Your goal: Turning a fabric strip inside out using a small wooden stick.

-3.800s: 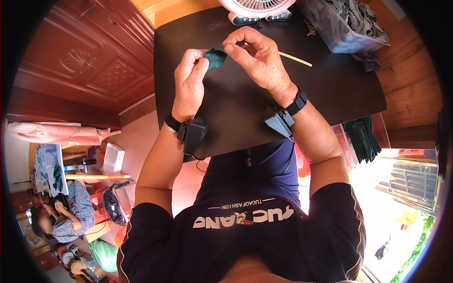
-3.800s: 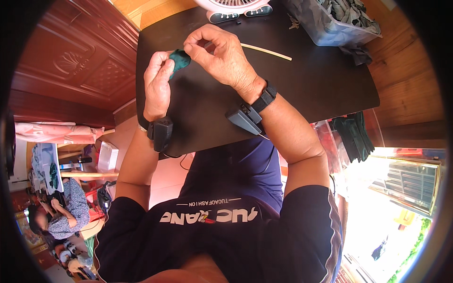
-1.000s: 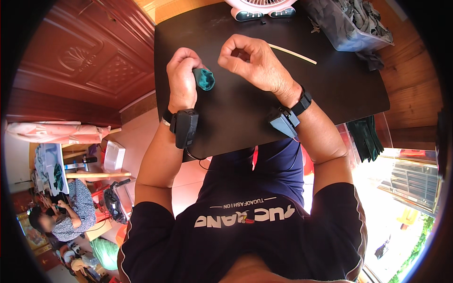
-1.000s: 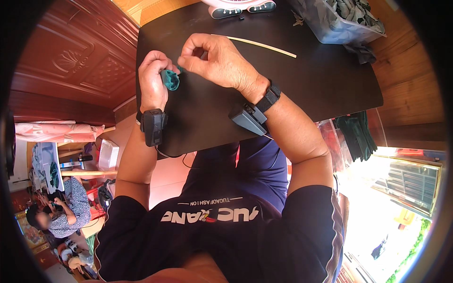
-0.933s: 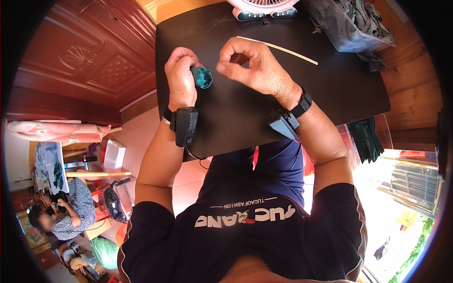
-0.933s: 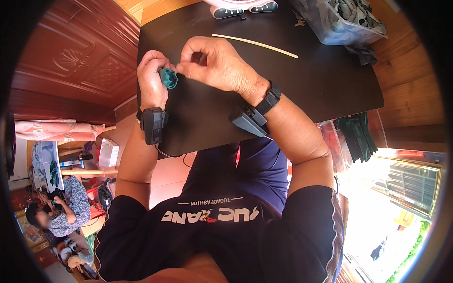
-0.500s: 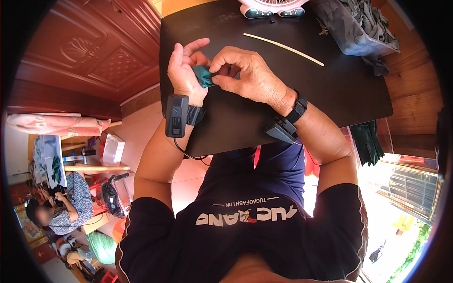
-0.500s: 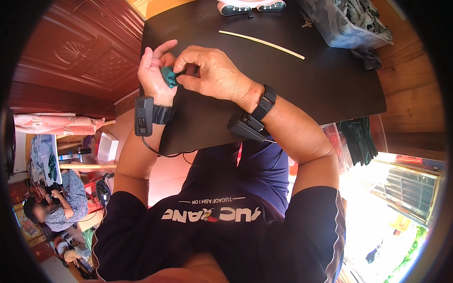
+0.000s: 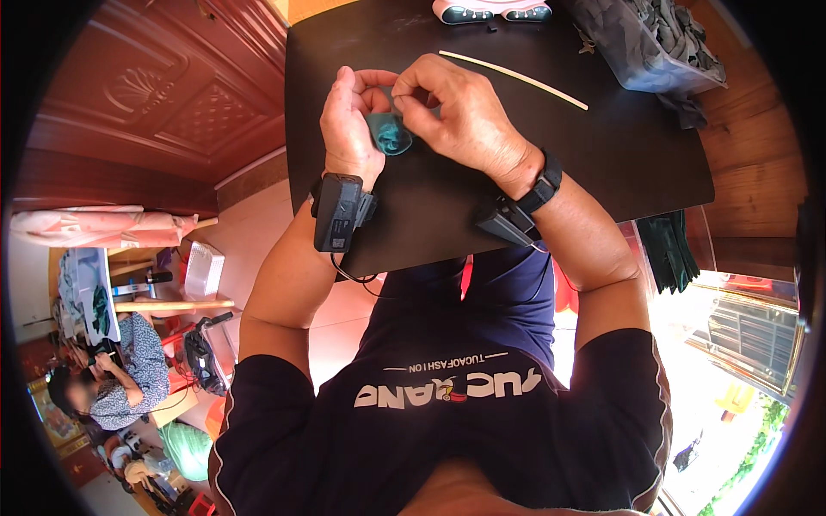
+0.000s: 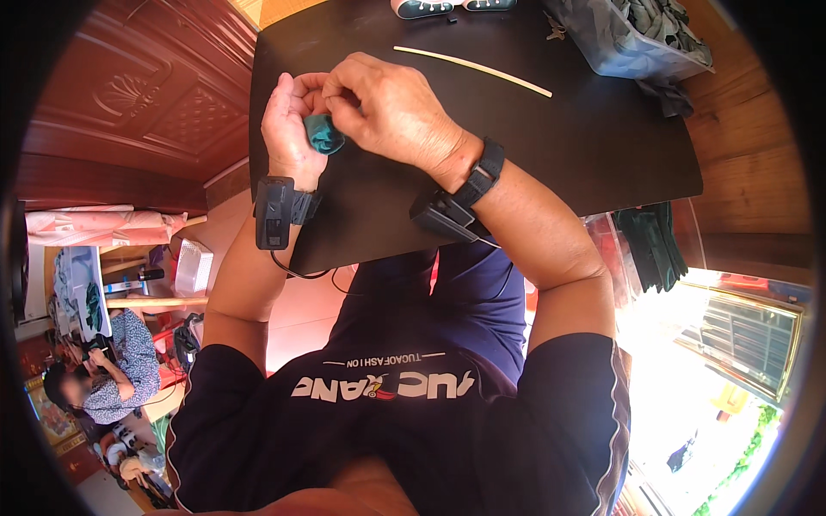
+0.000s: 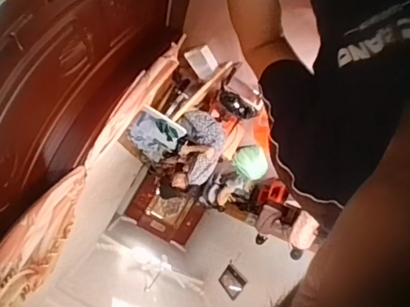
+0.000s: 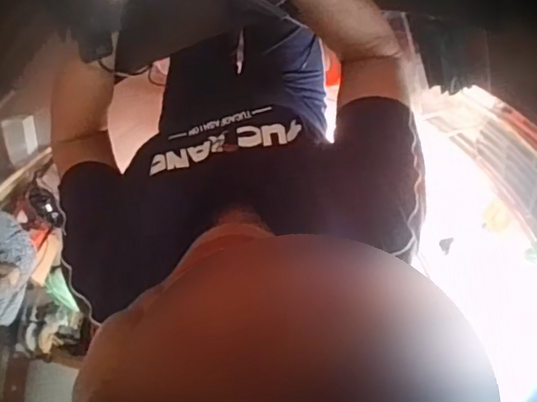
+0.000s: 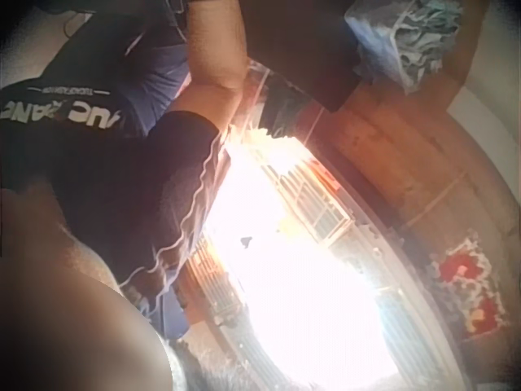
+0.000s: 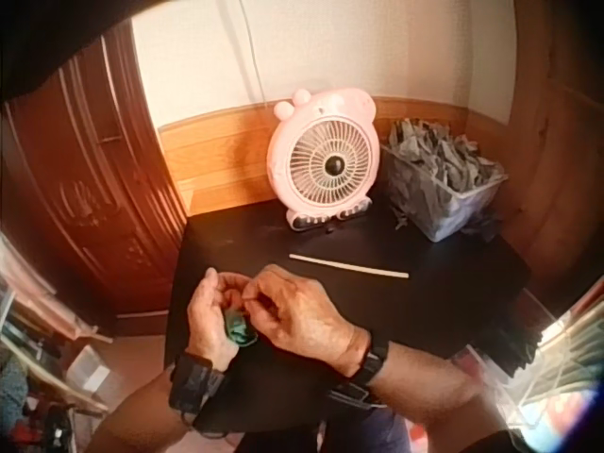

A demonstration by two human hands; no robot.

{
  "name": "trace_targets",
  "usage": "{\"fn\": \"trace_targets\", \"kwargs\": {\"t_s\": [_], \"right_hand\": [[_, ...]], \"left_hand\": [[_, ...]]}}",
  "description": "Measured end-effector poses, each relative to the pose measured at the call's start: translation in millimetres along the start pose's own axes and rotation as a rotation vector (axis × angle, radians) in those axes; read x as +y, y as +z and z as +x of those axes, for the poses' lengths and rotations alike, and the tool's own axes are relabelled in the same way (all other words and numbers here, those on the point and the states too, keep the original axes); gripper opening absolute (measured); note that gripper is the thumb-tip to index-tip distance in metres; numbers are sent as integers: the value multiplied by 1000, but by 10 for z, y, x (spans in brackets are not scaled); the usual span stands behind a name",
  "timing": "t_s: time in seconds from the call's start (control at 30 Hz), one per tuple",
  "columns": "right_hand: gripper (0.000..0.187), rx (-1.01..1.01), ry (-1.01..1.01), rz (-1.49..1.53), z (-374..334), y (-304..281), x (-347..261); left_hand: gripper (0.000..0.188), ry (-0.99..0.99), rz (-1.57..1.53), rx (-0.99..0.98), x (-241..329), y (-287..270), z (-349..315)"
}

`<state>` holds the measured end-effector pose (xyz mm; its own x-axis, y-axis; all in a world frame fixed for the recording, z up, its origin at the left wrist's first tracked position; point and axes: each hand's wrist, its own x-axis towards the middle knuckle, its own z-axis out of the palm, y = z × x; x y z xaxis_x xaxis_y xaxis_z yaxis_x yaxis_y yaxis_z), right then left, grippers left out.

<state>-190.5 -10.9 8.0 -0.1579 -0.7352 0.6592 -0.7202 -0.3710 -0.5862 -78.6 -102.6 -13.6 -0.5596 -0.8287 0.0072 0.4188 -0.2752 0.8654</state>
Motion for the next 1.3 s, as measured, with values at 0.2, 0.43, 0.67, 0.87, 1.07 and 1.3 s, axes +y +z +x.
{"fn": "trace_targets", "kwargs": {"t_s": [0.2,0.43,0.67,0.87,1.07,1.3], "right_hand": [[14,-159,170,219,-19,-43,-53],[17,-223,363,724,-40,123,77],[15,-137,441,1105,41,-31,199],[14,40,407,763,39,-59,206],[13,-17,362,572,-17,-16,134],[11,-52,376,539,-19,-27,127]], "left_hand": [[53,53,24,62,65,-113,42],[51,203,123,53,-34,-129,117],[30,25,421,-46,40,-20,7],[18,531,545,59,250,-90,-58],[24,385,865,-204,204,-36,-83],[18,462,1101,-280,222,-46,-92]]}}
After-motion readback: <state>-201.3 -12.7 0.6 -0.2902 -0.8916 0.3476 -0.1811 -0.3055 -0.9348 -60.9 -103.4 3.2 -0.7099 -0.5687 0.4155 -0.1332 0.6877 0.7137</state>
